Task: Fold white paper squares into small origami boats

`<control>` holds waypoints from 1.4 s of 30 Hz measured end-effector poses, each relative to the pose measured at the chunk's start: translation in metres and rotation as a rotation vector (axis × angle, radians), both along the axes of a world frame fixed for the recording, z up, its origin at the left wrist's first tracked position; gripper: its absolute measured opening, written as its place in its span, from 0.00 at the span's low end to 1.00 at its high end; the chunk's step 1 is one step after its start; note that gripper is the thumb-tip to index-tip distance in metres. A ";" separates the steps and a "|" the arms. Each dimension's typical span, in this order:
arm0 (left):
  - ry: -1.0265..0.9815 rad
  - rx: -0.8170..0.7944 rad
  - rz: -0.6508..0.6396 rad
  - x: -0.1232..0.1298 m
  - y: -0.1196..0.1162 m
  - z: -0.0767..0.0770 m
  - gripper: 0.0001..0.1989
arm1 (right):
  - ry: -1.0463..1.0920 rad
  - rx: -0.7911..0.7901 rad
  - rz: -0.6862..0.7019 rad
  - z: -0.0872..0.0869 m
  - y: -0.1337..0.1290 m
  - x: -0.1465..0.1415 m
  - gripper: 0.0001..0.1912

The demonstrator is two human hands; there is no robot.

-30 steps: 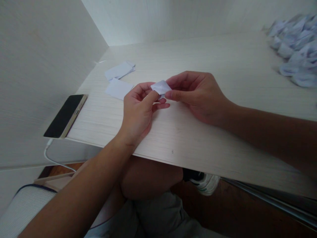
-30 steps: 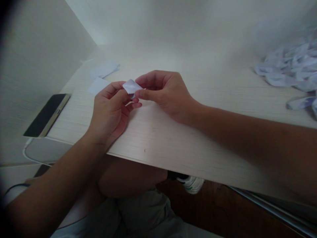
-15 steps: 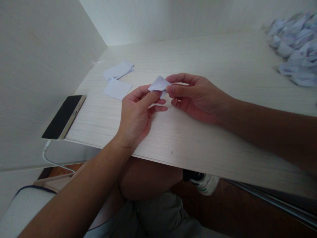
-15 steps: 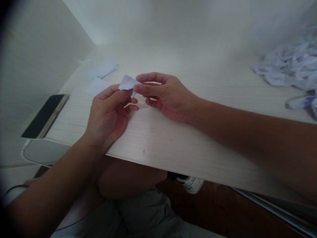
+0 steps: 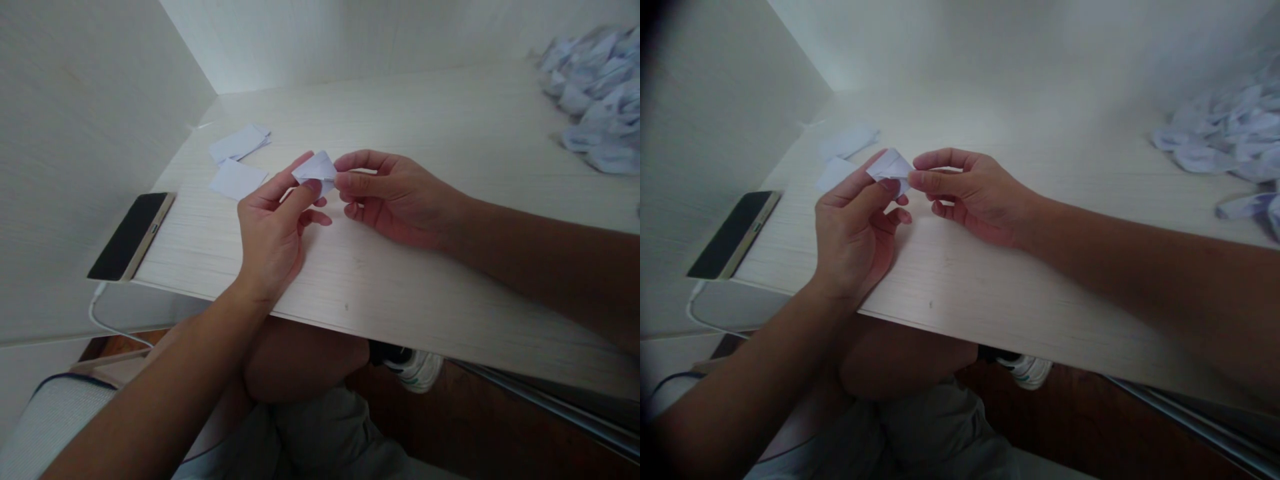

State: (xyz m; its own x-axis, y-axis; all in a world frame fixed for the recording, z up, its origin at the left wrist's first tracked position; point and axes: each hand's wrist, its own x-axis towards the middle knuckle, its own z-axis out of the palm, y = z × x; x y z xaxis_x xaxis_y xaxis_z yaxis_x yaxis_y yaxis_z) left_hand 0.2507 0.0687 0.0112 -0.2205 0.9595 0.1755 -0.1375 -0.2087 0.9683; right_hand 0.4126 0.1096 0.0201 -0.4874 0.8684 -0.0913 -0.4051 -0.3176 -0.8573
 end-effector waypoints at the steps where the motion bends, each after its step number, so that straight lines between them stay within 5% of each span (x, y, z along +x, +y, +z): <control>1: 0.011 0.012 0.000 0.000 0.000 -0.001 0.11 | -0.013 0.011 -0.003 0.000 0.000 0.000 0.15; 10: 0.141 0.149 0.124 0.005 -0.009 -0.003 0.24 | -0.046 0.071 0.012 -0.001 0.000 0.001 0.16; 17: 0.218 0.341 0.132 0.005 -0.015 -0.002 0.15 | -0.045 0.052 0.043 0.003 -0.001 0.003 0.14; 28: -0.017 0.133 -0.038 -0.002 -0.012 0.006 0.11 | -0.042 0.039 0.054 0.002 0.002 0.004 0.16; 42: -0.006 -0.089 -0.109 -0.009 -0.011 0.014 0.12 | 0.033 -0.053 0.157 0.004 -0.005 0.003 0.07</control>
State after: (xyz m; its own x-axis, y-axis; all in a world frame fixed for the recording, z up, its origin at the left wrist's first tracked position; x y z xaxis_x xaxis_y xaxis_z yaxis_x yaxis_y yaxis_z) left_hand 0.2413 0.0582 0.0248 -0.1144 0.9896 0.0875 -0.1610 -0.1054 0.9813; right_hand 0.4156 0.1046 0.0246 -0.6204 0.7756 -0.1166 -0.3745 -0.4236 -0.8248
